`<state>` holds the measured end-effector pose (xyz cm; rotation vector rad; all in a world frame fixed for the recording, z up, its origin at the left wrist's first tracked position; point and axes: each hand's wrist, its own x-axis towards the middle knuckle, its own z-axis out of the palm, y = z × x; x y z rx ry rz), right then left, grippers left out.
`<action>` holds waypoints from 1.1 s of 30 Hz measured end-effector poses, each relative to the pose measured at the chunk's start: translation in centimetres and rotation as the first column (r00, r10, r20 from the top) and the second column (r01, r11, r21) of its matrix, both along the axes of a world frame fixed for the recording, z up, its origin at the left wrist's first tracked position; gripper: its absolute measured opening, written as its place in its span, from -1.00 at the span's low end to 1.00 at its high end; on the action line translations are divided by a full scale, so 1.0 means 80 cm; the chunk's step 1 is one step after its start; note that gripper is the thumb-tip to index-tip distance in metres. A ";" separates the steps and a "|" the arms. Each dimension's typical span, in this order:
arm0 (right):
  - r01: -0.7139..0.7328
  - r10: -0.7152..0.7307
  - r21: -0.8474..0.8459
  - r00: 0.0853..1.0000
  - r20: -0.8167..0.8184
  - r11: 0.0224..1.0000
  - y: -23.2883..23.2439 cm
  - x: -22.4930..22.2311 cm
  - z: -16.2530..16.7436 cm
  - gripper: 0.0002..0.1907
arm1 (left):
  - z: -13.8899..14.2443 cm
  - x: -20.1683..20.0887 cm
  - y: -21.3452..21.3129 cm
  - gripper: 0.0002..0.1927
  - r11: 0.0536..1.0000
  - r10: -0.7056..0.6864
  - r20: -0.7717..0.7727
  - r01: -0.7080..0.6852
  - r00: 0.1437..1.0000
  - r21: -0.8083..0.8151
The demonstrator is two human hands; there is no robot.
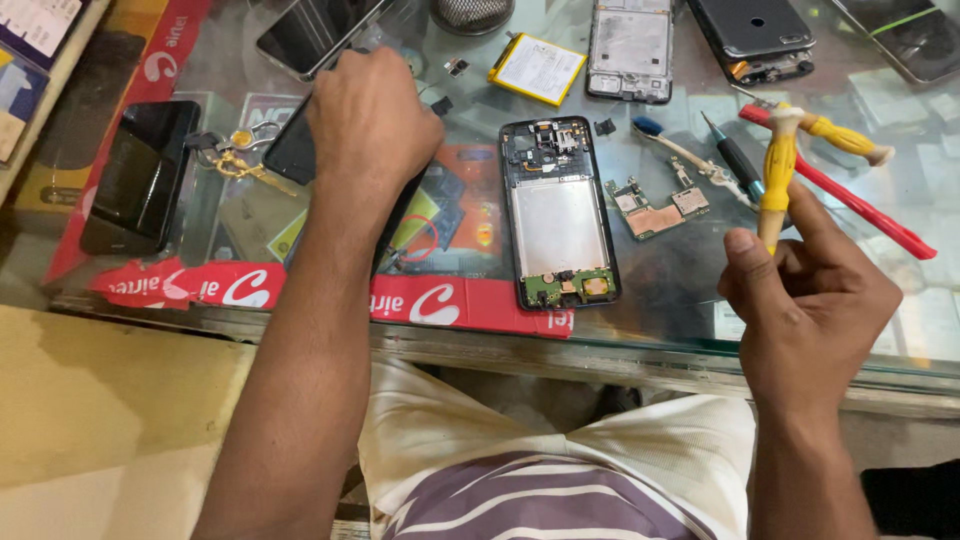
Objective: The person disassembles a mobile phone by removing screws and detaching the motherboard from the chassis. They use a screwdriver and tweezers to handle small components and place them on the workbench.
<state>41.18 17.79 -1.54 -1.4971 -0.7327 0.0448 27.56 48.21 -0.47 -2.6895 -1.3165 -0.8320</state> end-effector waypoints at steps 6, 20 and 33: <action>-0.002 0.006 -0.075 0.999 0.047 0.997 -0.010 0.005 -0.015 -0.52 | 0.034 -0.024 -0.025 -0.81 0.983 -0.038 0.081 0.023 0.996 0.180; 0.029 -0.023 -0.131 0.999 0.043 0.991 0.002 -0.004 -0.012 -0.61 | -0.025 -0.102 -0.179 -0.83 0.693 0.019 0.884 0.631 0.468 -0.349; -0.019 0.030 -0.119 0.995 0.095 0.993 0.012 -0.004 -0.017 -0.67 | -0.068 -0.102 -0.166 -0.88 0.825 -0.113 0.839 0.521 0.532 -0.220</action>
